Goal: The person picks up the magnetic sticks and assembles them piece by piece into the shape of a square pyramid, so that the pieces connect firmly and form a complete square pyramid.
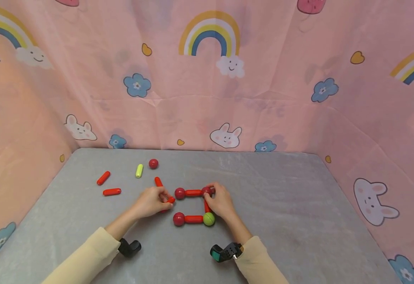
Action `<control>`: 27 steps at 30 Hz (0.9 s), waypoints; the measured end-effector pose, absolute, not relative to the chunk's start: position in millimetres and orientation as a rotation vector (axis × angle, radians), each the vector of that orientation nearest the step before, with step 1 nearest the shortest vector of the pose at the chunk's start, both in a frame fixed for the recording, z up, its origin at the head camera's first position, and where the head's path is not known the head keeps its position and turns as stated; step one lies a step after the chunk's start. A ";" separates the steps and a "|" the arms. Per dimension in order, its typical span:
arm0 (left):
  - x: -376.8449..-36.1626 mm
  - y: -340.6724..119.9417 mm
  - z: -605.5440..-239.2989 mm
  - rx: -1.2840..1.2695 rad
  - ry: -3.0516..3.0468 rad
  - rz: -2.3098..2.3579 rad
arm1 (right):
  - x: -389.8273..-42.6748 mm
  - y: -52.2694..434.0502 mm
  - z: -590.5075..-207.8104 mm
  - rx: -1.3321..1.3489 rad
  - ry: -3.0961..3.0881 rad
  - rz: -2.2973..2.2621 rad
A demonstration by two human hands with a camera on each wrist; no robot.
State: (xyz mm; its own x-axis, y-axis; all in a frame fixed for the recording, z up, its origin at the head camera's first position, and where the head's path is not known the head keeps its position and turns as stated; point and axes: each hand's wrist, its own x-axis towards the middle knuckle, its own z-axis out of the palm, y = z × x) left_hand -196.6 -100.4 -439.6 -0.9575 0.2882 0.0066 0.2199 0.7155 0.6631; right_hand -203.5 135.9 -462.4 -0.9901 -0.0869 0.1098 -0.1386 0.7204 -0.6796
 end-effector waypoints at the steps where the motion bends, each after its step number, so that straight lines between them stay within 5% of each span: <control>1: -196.9 -98.7 -439.5 0.420 2.815 1.079 | -203.3 135.7 -462.1 0.190 -2.848 1.133; 27: -201.1 -81.2 -443.8 0.241 2.707 1.232 | -204.3 135.0 -462.5 0.167 -2.851 1.162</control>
State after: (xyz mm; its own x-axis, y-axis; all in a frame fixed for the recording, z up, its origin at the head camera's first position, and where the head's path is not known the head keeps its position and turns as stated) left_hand -201.1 -81.2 -443.8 -0.9746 0.2103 -0.0764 0.0806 0.6484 0.7571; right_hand -204.3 135.0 -462.5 -0.9924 -0.0783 0.0946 -0.1221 0.7101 -0.6934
